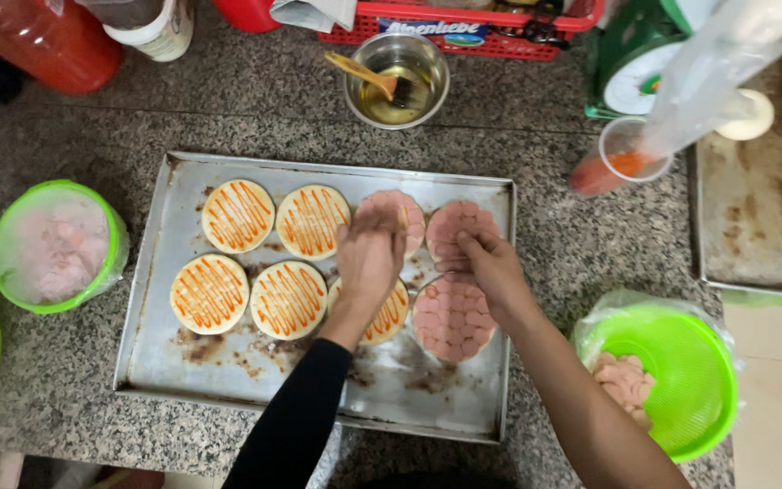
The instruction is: The person places circular slices of ham onto small rounds of dough and then fries donut-shaped dough rings in a pan of oil using skewers.
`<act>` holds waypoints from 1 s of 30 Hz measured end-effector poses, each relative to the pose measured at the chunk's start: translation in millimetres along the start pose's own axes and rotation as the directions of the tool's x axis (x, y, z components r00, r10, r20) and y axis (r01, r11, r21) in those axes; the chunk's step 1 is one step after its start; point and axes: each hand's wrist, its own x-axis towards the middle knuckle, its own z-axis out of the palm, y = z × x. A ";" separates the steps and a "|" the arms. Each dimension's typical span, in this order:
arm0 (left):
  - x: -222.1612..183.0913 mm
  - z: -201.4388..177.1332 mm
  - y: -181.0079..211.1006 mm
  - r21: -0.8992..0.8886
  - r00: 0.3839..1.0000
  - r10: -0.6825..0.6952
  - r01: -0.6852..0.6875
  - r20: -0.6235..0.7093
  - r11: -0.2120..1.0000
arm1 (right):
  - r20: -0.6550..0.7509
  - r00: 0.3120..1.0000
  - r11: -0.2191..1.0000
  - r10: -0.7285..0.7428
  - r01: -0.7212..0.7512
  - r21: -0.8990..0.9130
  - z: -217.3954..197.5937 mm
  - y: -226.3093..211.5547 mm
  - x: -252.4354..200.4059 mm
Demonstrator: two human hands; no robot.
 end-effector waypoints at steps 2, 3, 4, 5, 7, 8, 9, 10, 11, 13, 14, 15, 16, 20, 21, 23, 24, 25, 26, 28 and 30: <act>-0.6 -17.8 6.7 -0.067 0.990 -0.102 0.109 0.101 0.992 | -0.027 0.997 0.997 -0.072 0.072 0.000 -7.3 -5.7 -8.0; -0.7 -29.1 10.6 -0.093 0.977 -0.147 0.162 0.152 0.982 | -0.039 0.993 0.994 -0.111 0.112 0.003 -11.4 -9.2 -14.0; 0.8 -38.3 16.8 -0.127 0.965 -0.179 0.205 0.190 0.971 | -0.038 0.989 0.990 -0.141 0.142 0.014 -19.1 -14.0 -21.6; 1.5 -47.2 24.0 -0.159 0.951 -0.208 0.247 0.229 0.956 | -0.038 0.984 0.985 -0.171 0.172 0.024 -28.4 -19.2 -30.2; -0.5 -62.7 41.3 -0.261 0.923 -0.234 0.318 0.307 0.911 | -0.064 0.970 0.972 -0.234 0.235 0.013 -51.7 -28.0 -51.5; -3.5 -68.5 50.8 -0.331 0.908 -0.230 0.349 0.349 0.877 | -0.092 0.961 0.965 -0.261 0.261 -0.010 -66.9 -31.6 -64.4; -5.8 -71.9 60.8 -0.395 0.892 -0.222 0.382 0.393 0.836 | -0.120 0.950 0.958 -0.288 0.286 -0.034 -83.5 -34.8 -76.7; -9.2 -72.8 71.6 -0.462 0.944 -0.108 0.251 0.313 0.851 | -0.147 0.940 0.951 -0.307 0.300 -0.070 -101.4 -35.1 -90.2; -12.7 -71.7 82.9 -0.520 0.974 0.008 0.113 0.226 0.847 | -0.174 0.929 0.944 -0.326 0.311 -0.107 -120.8 -35.1 -103.1; -19.0 -67.3 103.6 -0.548 0.970 0.097 0.042 0.223 0.836 | -0.218 0.913 0.933 -0.345 0.309 -0.185 -157.8 -32.4 -124.6; -26.2 -62.0 116.6 -0.520 0.947 0.068 0.112 0.315 0.847 | -0.234 0.909 0.929 -0.344 0.293 -0.225 -176.7 -27.5 -133.9; -33.2 -56.1 128.9 -0.484 0.914 0.039 0.177 0.404 0.857 | -0.250 0.906 0.924 -0.341 0.275 -0.264 -194.8 -20.4 -142.3; -40.3 -51.1 140.3 -0.502 0.901 0.085 0.157 0.426 0.851 | -0.253 0.911 0.917 -0.325 0.238 -0.319 -211.0 -13.1 -148.6; -68.1 -31.5 184.2 -0.505 0.843 0.179 0.122 0.507 0.854 | -0.167 0.913 0.744 -0.373 0.187 -0.642 -251.1 22.3 -155.4; -74.3 -26.8 195.2 -0.487 0.829 0.179 0.125 0.530 0.864 | -0.112 0.908 0.649 -0.403 0.198 -0.734 -259.1 30.4 -158.3; -83.7 -19.4 213.7 -0.363 0.738 0.098 0.208 0.668 0.908 | -0.032 0.925 0.406 -0.380 0.135 -0.904 -267.8 42.7 -160.6; -89.1 -17.0 221.4 -0.295 0.684 0.051 0.246 0.727 0.923 | 0.006 0.934 0.265 -0.358 0.108 -0.958 -268.6 48.8 -162.0; -93.5 -15.3 227.3 -0.276 0.677 0.051 0.229 0.734 0.934 | 0.092 0.929 0.202 -0.358 0.173 -0.964 -267.0 54.6 -163.1; -94.7 -13.0 233.3 -0.257 0.672 0.050 0.212 0.738 0.943 | 0.179 0.918 0.135 -0.354 0.240 -0.961 -264.3 57.0 -161.5; -100.4 -9.8 242.0 -0.243 0.682 0.041 0.204 0.730 0.948 | 0.225 0.920 0.064 -0.321 0.258 -0.964 -259.1 61.8 -161.7; -106.8 -7.8 245.8 -0.249 0.710 0.021 0.219 0.704 0.943 | 0.143 0.950 0.052 -0.277 0.163 -0.985 -252.3 67.4 -163.3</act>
